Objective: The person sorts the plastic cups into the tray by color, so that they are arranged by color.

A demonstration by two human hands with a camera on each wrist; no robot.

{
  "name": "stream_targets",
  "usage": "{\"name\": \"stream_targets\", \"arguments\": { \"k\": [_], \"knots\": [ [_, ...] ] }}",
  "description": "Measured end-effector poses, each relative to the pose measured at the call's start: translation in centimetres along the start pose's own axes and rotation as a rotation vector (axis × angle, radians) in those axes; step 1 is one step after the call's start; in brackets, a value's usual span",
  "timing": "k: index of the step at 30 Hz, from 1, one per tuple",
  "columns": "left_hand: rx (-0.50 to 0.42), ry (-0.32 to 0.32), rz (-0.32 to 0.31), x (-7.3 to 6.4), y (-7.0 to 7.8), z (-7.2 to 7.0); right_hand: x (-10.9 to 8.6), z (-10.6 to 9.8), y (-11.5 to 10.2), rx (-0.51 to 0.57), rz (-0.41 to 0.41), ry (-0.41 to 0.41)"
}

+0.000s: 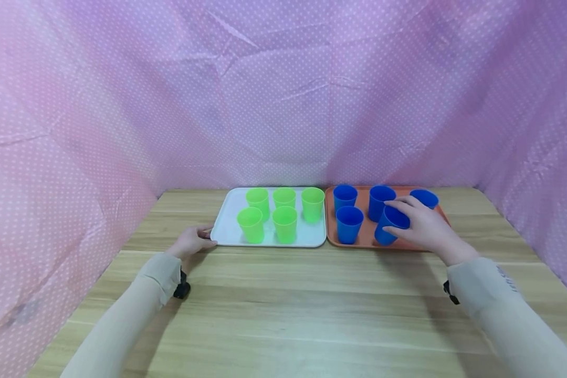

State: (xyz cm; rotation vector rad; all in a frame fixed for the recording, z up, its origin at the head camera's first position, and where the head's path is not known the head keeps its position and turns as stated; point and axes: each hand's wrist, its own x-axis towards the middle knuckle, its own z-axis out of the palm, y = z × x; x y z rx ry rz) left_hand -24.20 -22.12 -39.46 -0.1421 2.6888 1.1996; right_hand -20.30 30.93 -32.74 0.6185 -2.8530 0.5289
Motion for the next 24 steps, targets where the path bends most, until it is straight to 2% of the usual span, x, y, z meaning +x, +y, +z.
{"name": "stream_targets", "arguments": {
  "k": [5,13,20,24],
  "knots": [
    [0.031,0.008,0.041,0.1,-0.2,0.0,0.3,0.8,0.4,-0.020,0.059,-0.022],
    [0.029,0.019,0.062,0.2,-0.3,0.0,0.8,1.9,0.4,-0.010,0.082,-0.085],
    [-0.031,0.014,0.024,0.0,-0.3,0.1,1.0,2.5,0.3,-0.015,0.097,-0.108],
    [-0.007,0.016,0.044,0.0,-0.3,0.0,1.2,2.7,0.3,-0.019,0.105,-0.108]
  ]
}}
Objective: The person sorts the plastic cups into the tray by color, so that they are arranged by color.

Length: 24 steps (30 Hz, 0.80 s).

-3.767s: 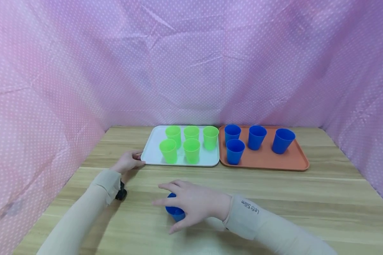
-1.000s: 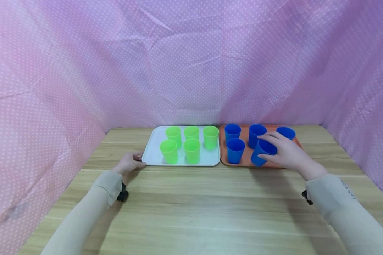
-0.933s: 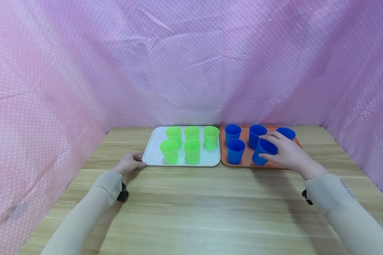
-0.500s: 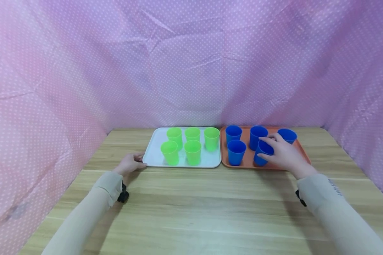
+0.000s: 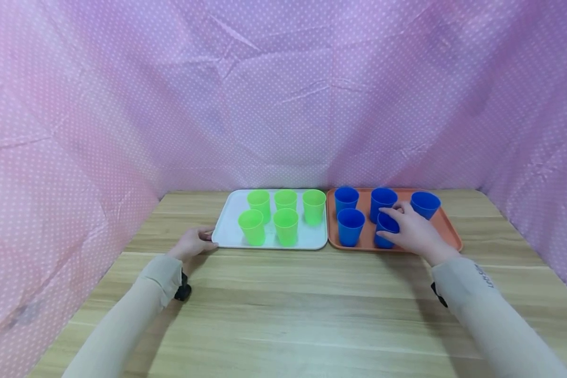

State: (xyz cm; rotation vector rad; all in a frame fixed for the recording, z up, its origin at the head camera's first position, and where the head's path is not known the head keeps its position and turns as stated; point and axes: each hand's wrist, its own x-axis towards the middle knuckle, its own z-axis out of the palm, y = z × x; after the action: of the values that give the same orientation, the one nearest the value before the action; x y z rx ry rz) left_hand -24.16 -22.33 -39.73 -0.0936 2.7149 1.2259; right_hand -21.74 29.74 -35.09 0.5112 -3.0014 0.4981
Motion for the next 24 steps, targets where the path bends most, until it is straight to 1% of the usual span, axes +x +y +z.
{"name": "stream_targets", "arguments": {
  "k": [4,9,15,17,21,24],
  "knots": [
    [0.024,-0.002,0.022,0.0,0.0,0.0,0.0,0.1,0.1,0.004,0.019,-0.019],
    [0.022,-0.006,0.019,0.0,0.1,0.0,0.2,0.3,0.2,-0.001,0.023,-0.030],
    [0.033,-0.005,-0.007,0.0,0.1,-0.2,0.6,0.3,0.0,-0.009,0.016,-0.032],
    [0.049,-0.007,0.002,0.0,0.1,-0.3,0.5,0.2,-0.1,-0.006,0.012,-0.022],
    [0.059,-0.031,0.038,0.1,0.0,-0.3,0.3,0.0,-0.1,0.009,0.017,-0.016],
    [0.023,-0.068,0.022,0.2,0.1,-0.5,-0.1,-0.7,-0.1,0.030,0.048,-0.027]
  ]
}}
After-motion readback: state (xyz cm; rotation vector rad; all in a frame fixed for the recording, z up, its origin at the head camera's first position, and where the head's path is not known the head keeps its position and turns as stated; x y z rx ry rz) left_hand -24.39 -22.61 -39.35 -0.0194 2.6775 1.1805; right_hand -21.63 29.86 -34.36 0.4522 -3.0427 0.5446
